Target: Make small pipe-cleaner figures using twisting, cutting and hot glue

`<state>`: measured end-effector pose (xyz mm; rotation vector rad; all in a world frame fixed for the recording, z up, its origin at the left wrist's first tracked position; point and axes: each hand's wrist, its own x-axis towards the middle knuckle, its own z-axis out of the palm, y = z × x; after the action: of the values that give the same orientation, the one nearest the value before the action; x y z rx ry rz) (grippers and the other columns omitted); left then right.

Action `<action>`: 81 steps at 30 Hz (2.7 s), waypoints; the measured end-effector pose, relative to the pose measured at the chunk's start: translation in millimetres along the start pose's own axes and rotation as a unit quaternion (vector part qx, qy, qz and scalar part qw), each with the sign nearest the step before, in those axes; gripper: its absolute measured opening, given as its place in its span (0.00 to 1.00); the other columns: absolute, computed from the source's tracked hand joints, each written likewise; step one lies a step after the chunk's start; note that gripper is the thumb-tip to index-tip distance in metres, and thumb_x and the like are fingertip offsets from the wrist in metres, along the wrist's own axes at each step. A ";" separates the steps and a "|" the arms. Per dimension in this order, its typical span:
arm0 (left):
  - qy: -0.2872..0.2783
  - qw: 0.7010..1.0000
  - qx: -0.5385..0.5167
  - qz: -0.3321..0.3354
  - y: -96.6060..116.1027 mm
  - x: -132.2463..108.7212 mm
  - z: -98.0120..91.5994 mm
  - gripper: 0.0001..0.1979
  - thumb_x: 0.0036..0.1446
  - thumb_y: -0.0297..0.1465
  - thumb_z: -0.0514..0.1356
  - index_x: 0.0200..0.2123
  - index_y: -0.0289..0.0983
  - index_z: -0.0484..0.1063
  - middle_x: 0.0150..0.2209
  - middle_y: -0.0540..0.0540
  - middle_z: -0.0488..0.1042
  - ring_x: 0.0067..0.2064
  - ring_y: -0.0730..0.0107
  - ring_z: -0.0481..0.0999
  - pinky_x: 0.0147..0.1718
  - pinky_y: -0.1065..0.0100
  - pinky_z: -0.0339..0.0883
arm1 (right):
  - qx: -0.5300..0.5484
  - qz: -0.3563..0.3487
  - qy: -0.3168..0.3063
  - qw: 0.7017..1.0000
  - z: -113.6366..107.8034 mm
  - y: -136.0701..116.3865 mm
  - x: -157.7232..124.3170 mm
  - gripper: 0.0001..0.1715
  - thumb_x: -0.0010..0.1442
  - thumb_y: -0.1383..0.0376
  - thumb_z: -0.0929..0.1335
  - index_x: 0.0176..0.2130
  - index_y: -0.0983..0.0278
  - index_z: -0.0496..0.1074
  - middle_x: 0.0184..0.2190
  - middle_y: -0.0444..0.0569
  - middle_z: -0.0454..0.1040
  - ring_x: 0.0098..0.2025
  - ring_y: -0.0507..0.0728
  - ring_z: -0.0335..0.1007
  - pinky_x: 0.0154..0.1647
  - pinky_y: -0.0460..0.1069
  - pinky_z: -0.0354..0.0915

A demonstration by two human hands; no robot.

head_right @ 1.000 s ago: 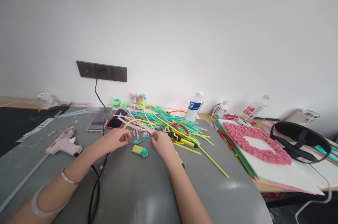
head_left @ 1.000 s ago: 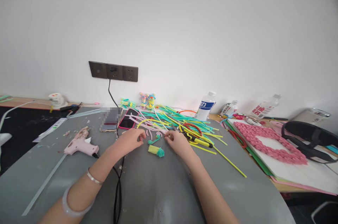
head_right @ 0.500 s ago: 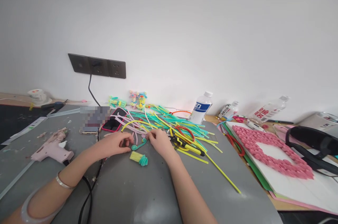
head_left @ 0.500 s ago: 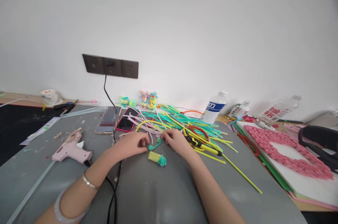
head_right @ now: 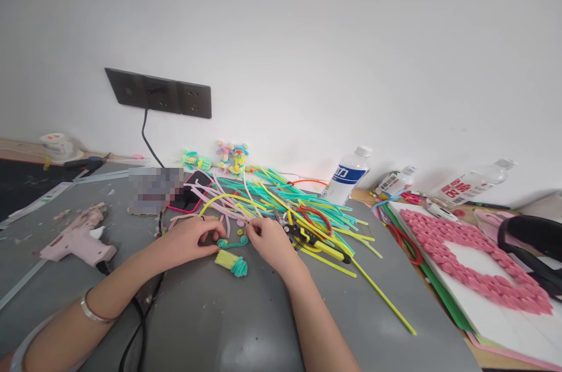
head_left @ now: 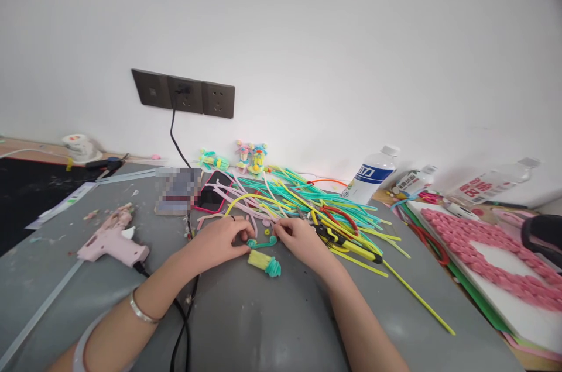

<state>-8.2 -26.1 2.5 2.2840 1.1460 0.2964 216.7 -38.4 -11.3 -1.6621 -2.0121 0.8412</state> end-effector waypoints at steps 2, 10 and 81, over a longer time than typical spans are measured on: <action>-0.001 1.000 -0.006 0.014 -1.7 0.7 -0.2 0.08 0.54 0.28 0.60 0.39 0.41 0.74 0.34 0.52 0.74 0.33 0.69 0.72 0.31 0.71 0.57 | 0.000 -0.002 -0.006 1.000 0.0 1.3 0.1 0.18 0.63 0.63 0.61 0.22 0.63 0.67 0.18 0.41 0.61 0.23 0.51 0.53 0.26 0.47 0.48; -0.010 0.999 -0.010 0.039 -5.3 1.6 -2.9 0.12 0.55 0.26 0.60 0.43 0.42 0.74 0.31 0.53 0.73 0.32 0.69 0.71 0.30 0.71 0.57 | 0.076 0.016 -0.024 0.997 -4.5 7.2 4.6 0.15 0.61 0.59 0.63 0.28 0.64 0.71 0.21 0.42 0.65 0.22 0.51 0.56 0.25 0.46 0.53; -0.010 0.999 -0.028 0.026 -8.3 0.3 -0.4 0.13 0.55 0.29 0.60 0.44 0.43 0.72 0.35 0.51 0.75 0.34 0.67 0.74 0.33 0.70 0.60 | 0.125 0.010 -0.189 0.974 -44.0 -6.1 20.7 0.10 0.54 0.59 0.70 0.30 0.64 0.73 0.25 0.45 0.75 0.26 0.52 0.69 0.26 0.45 0.63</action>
<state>-13.8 -21.8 -1.9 2.2645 1.0570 0.3200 236.1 -10.2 23.8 -1.4669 -2.0183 1.4448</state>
